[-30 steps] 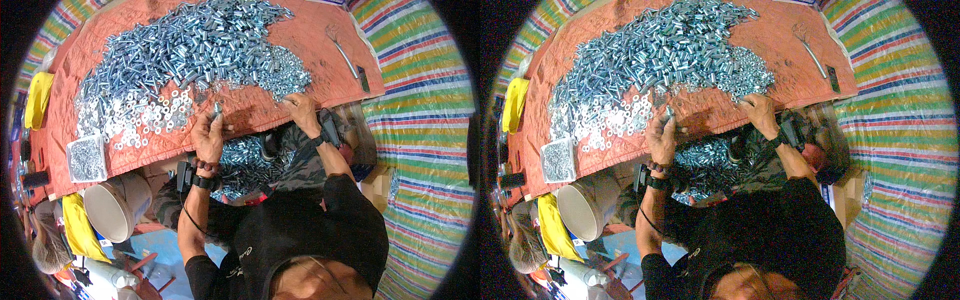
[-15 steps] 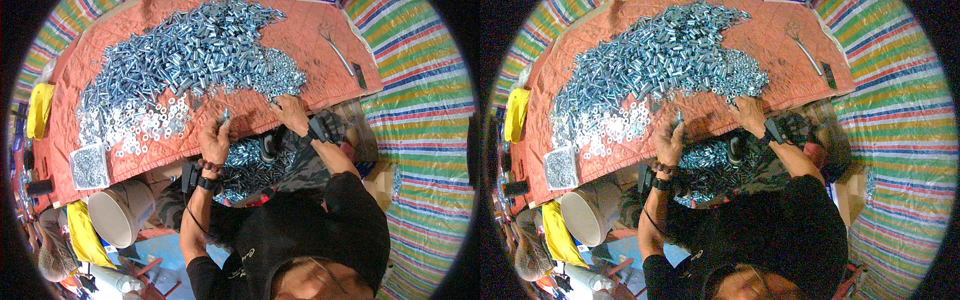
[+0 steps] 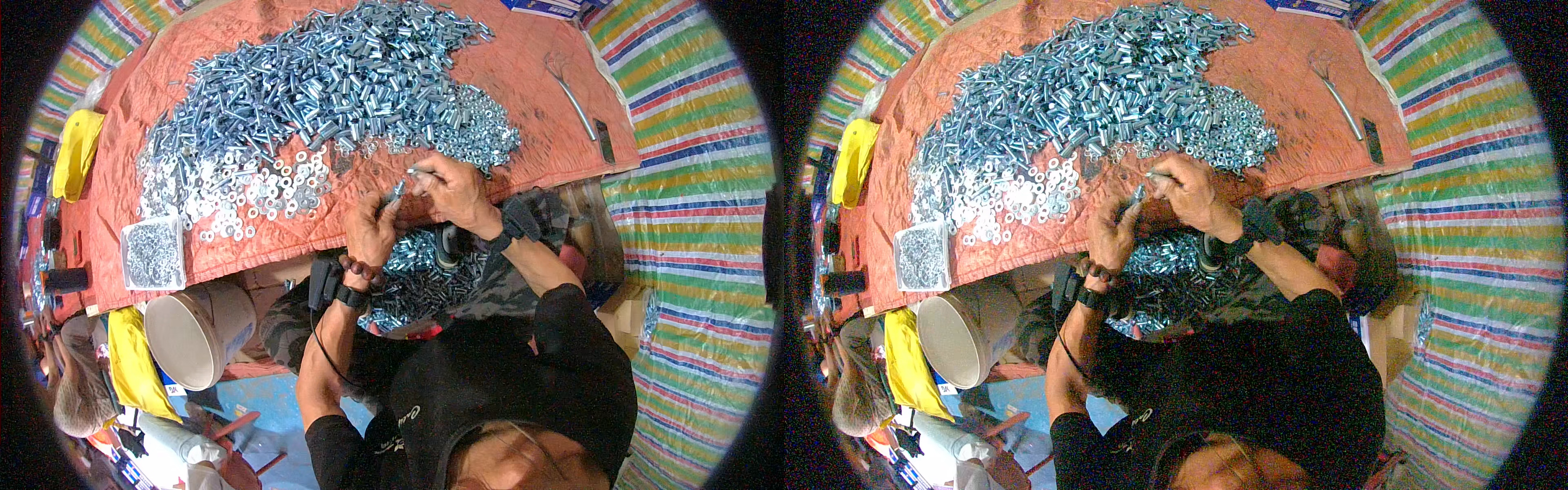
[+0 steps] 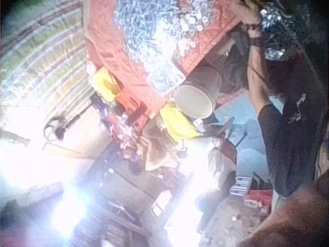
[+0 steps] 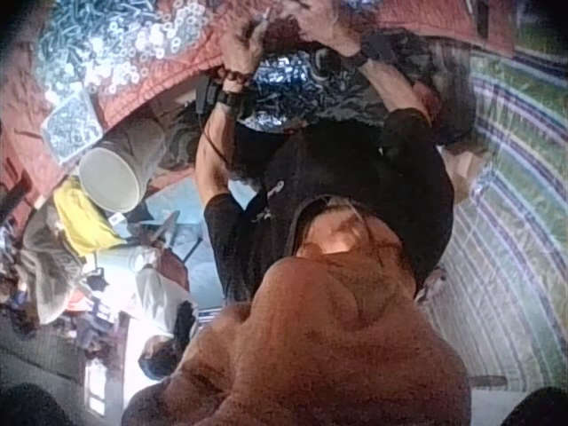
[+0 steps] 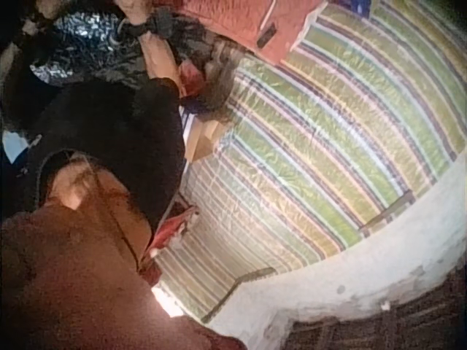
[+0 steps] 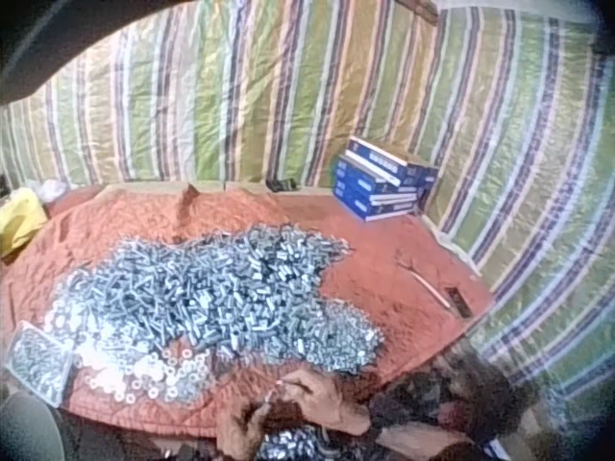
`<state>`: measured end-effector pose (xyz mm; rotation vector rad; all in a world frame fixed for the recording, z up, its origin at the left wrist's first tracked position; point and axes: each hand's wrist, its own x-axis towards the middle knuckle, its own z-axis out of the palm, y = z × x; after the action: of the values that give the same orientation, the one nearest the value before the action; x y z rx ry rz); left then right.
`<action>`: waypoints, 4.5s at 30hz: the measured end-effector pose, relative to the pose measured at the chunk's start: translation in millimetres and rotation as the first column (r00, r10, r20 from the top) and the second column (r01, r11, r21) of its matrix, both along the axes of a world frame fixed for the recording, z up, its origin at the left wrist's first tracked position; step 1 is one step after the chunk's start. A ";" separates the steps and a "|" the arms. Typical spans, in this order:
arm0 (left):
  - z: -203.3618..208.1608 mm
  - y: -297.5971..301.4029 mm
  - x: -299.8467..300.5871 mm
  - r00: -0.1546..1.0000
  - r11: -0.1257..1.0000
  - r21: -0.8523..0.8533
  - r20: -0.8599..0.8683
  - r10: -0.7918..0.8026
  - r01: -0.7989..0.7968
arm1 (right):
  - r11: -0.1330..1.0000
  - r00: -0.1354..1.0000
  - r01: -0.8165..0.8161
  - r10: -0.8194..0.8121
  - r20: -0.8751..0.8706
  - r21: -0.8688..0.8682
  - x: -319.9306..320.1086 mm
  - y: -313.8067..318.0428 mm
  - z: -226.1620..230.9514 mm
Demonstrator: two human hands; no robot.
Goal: The recorder is assembling metal bolts by placing a washer on the bolt and then threading a nut onto it.
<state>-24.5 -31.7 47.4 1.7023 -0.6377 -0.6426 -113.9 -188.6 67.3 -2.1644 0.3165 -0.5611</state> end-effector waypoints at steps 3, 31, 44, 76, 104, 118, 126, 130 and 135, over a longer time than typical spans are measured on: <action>-12.5 0.2 2.4 0.987 0.999 -0.025 0.161 0.026 -0.023 | 0.987 0.995 -0.080 0.087 0.048 -0.142 9.5 4.5 -0.5; -12.6 12.3 18.2 0.887 0.980 -0.141 -0.422 -0.188 0.141 | 0.840 0.848 -0.526 0.530 -0.007 -0.130 29.0 -28.9 7.6; -8.0 13.4 13.5 0.820 0.992 0.121 0.572 -0.034 -0.043 | 0.960 0.954 -0.280 0.277 -0.112 -0.016 17.2 -7.8 -4.6; -13.3 10.1 18.0 0.717 0.956 -0.230 -0.635 -0.289 0.181 | 0.867 0.877 -0.480 0.478 0.049 0.132 21.7 -23.9 3.8; -9.4 8.2 13.5 0.900 0.991 -0.025 0.416 0.128 -0.129 | 0.781 0.872 -0.127 0.382 -0.307 0.611 5.7 -8.6 9.1; -10.9 0.5 17.3 0.863 0.969 -0.102 0.439 0.248 -0.226 | 0.799 0.948 -0.246 0.315 -0.033 0.549 9.0 12.8 7.2; -17.3 0.8 18.2 0.898 0.970 -0.063 0.370 0.240 -0.234 | 0.689 0.931 -0.217 0.360 -0.066 0.692 5.7 8.0 12.3; -11.5 -0.2 20.0 0.901 0.974 -0.017 0.377 0.214 -0.224 | 0.648 0.893 -0.308 0.450 -0.023 0.696 6.6 14.8 7.1; -9.5 4.9 18.2 0.888 0.973 -0.010 0.407 0.214 -0.230 | 0.677 0.911 -0.134 0.372 -0.180 0.724 6.9 7.9 12.5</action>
<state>-6.3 -26.8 37.9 1.9308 -0.7059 -0.1337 -107.0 -180.7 79.9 -1.4868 0.3203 0.0931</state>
